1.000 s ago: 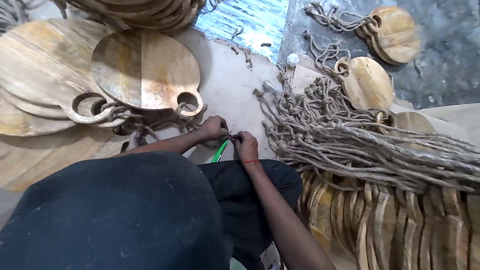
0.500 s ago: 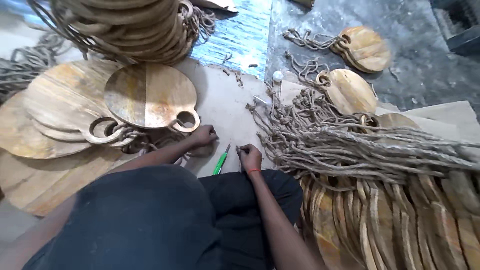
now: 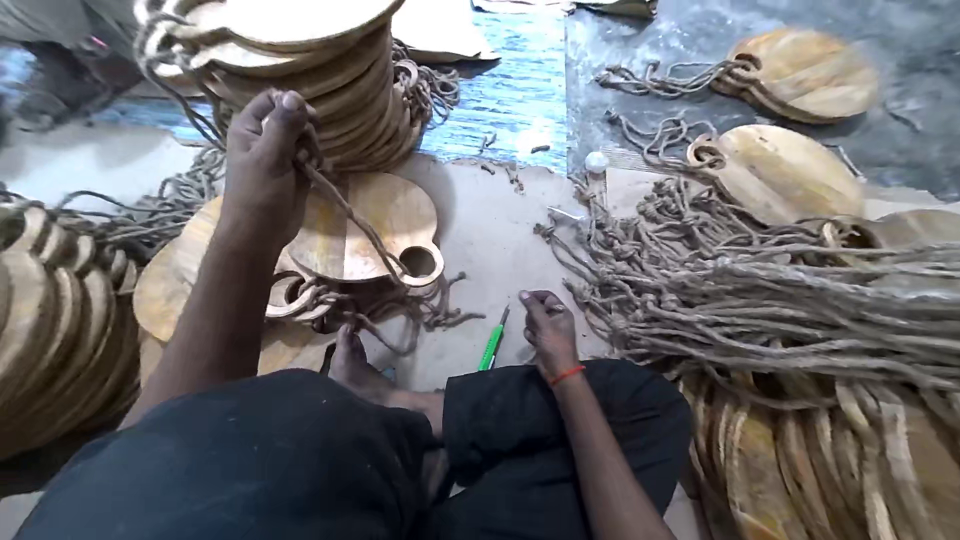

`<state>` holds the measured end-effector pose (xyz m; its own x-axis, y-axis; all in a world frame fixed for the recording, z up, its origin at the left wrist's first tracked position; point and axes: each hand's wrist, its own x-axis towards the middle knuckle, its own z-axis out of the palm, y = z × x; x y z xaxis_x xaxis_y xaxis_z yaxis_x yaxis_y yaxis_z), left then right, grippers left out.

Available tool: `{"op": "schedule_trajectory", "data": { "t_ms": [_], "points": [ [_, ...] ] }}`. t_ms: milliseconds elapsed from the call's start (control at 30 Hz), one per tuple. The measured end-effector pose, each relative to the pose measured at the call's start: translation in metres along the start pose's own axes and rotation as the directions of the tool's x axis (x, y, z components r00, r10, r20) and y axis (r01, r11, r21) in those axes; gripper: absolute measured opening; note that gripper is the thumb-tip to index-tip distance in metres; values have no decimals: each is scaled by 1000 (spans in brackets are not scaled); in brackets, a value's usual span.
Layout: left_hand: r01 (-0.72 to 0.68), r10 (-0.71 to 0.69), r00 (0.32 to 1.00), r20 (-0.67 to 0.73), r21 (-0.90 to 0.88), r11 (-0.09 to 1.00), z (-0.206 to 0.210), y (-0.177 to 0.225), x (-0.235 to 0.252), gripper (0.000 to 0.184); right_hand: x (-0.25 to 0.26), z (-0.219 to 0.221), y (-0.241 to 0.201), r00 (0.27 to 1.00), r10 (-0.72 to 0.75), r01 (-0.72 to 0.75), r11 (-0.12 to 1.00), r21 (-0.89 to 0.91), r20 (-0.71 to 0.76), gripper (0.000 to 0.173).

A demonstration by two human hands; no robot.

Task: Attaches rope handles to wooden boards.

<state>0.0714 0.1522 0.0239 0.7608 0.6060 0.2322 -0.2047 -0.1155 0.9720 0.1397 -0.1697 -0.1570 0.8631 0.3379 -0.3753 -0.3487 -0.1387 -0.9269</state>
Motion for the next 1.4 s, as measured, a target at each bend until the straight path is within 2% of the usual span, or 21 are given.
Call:
{"op": "schedule_trajectory", "data": {
  "t_ms": [100,133,200,267,333,400,500,567,633,733,833,900,933,967,1033,1067,1100,1133,1200,1333,1400],
  "points": [
    [-9,4,999,-46,-98,995,4,-5,0,23,-15,58,-5,972,-93,172,906,-387,214,16],
    [11,-21,997,-76,-127,992,7,-7,0,22,-14,79,-3,952,-66,223,817,-532,298,18],
    [22,-36,994,-104,-138,990,8,-9,0,17,-7,111,8,908,101,298,525,-797,406,31],
    [-38,31,997,-69,-103,994,5,-10,-2,12,3,128,22,886,257,301,317,-899,387,40],
    [-94,93,996,-17,-73,993,1,-7,-5,17,6,129,19,885,273,314,247,-917,377,36],
    [-156,158,987,21,-58,986,-2,-1,-8,17,1,120,-1,874,236,364,260,-895,424,35],
    [-241,241,970,-19,-80,967,-5,14,-10,13,-10,95,-26,882,94,392,397,-830,462,41],
    [-297,286,953,-101,-121,947,-1,26,-5,10,-16,82,-32,883,126,342,487,-804,452,41],
    [-340,325,938,-123,-132,931,6,33,0,9,-27,72,-35,855,235,291,520,-803,462,40],
    [-286,286,958,38,3,958,7,27,-1,10,-47,54,-35,850,298,218,552,-805,435,37],
    [-237,159,948,275,278,931,2,3,-9,12,-58,39,-28,856,321,161,577,-801,404,37],
    [-165,-91,875,476,469,868,7,-20,-18,10,-62,35,-24,832,380,148,551,-821,405,37],
    [-126,-299,760,577,582,804,14,-33,-24,11,-64,35,-23,829,396,139,538,-831,395,37],
    [-125,-516,592,618,704,699,24,-50,-30,12,-66,36,-24,833,406,126,524,-842,377,37],
    [-208,-835,255,488,871,445,42,-89,-50,29,-70,38,-26,852,400,106,498,-861,337,37],
    [-256,-902,152,403,898,358,45,-103,-59,38,-71,40,-26,862,391,100,492,-865,323,37],
    [-291,-934,101,344,908,303,46,-110,-66,40,-72,41,-26,870,380,98,492,-865,315,37],
    [-304,-943,99,319,912,276,45,-114,-69,38,-74,42,-25,877,367,99,495,-863,311,36],
    [-341,-950,142,278,915,217,47,-119,-74,32,-78,44,-21,887,339,103,514,-852,312,36],
    [-407,-966,227,124,913,22,67,-111,-90,29,-89,51,-19,903,251,163,551,-819,348,35],
    [-427,-969,222,108,904,4,69,-109,-91,25,-94,52,-17,905,209,201,558,-805,371,34]
  ]
}}
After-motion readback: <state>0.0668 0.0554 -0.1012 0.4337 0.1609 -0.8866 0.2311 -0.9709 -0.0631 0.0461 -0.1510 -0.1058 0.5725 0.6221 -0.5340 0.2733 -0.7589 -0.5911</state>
